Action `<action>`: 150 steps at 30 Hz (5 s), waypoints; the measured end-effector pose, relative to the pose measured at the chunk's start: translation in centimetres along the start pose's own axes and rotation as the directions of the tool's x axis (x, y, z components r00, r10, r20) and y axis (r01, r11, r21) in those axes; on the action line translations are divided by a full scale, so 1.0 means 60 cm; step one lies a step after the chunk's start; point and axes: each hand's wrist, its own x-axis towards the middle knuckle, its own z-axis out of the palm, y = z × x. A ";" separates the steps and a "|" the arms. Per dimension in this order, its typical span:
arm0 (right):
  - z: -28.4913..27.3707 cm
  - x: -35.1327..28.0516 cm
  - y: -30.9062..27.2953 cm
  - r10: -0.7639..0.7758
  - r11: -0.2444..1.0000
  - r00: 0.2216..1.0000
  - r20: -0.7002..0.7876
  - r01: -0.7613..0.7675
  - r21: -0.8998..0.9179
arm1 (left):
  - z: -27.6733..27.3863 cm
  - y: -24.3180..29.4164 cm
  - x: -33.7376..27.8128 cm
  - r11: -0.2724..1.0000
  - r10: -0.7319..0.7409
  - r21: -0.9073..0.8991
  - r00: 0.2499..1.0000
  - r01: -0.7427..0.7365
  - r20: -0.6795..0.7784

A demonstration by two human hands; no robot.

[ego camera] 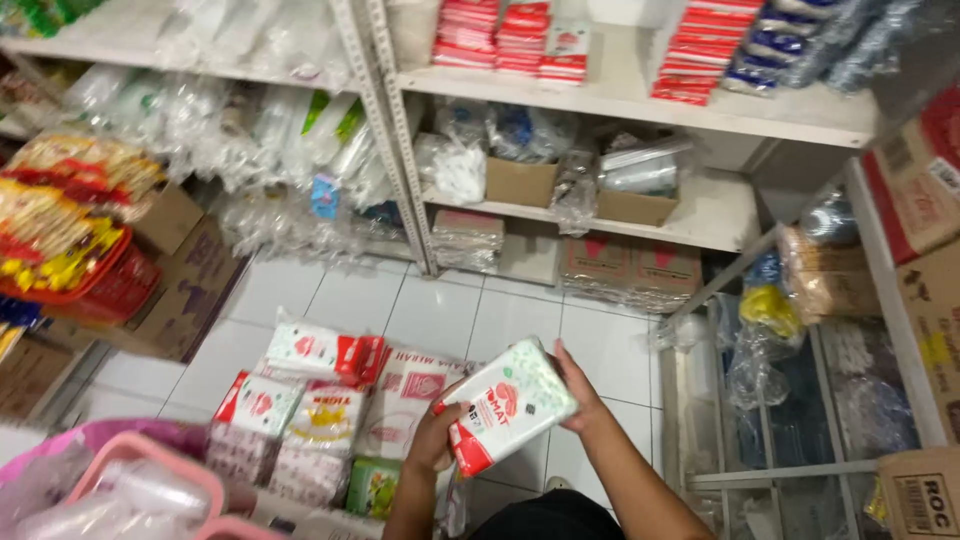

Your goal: The person handles and organizes packages of plastic bags by hand, picking them up, rearranging them on shelves, and sorting through packaged items on the floor.

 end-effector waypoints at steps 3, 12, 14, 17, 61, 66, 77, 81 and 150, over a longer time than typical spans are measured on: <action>0.005 -0.042 -0.011 -0.071 0.957 0.993 -0.095 0.095 0.273 | 0.091 -0.036 0.039 0.991 0.098 -0.081 0.988 -0.108 -0.116; -0.124 -0.078 -0.056 -0.249 0.941 0.949 -0.192 0.191 -0.279 | 0.286 -0.082 0.125 0.884 0.310 0.384 0.949 -0.267 -0.054; -0.125 -0.102 -0.079 -0.286 0.894 0.910 -0.300 0.141 -0.425 | 0.302 -0.088 0.139 0.900 0.249 0.368 0.969 -0.234 0.006; -0.124 -0.134 -0.130 -0.348 0.823 0.909 -0.229 0.179 -0.539 | 0.314 -0.095 0.154 0.860 0.142 0.485 0.988 -0.157 0.067; 0.033 0.187 -0.429 -0.506 0.523 0.847 -0.165 0.149 -0.839 | 0.359 0.217 0.578 0.764 0.110 0.637 0.993 -0.106 0.034; 0.024 0.211 -0.468 -0.500 0.499 0.852 -0.154 0.138 -0.856 | 0.377 0.229 0.614 0.739 0.139 0.661 0.989 -0.132 0.043; 0.030 0.258 -0.595 -0.571 0.349 0.820 0.032 0.278 -0.895 | 0.460 0.282 0.703 0.692 0.271 0.680 0.960 -0.242 0.067; 0.038 0.271 -0.639 -0.550 0.318 0.835 0.001 0.211 -0.924 | 0.463 0.289 0.749 0.623 0.396 0.694 0.910 -0.361 0.118; 0.285 0.712 -0.866 -0.660 -0.102 0.729 0.179 0.150 -0.983 | 0.465 0.687 0.994 -0.473 0.575 0.704 0.420 -0.530 0.702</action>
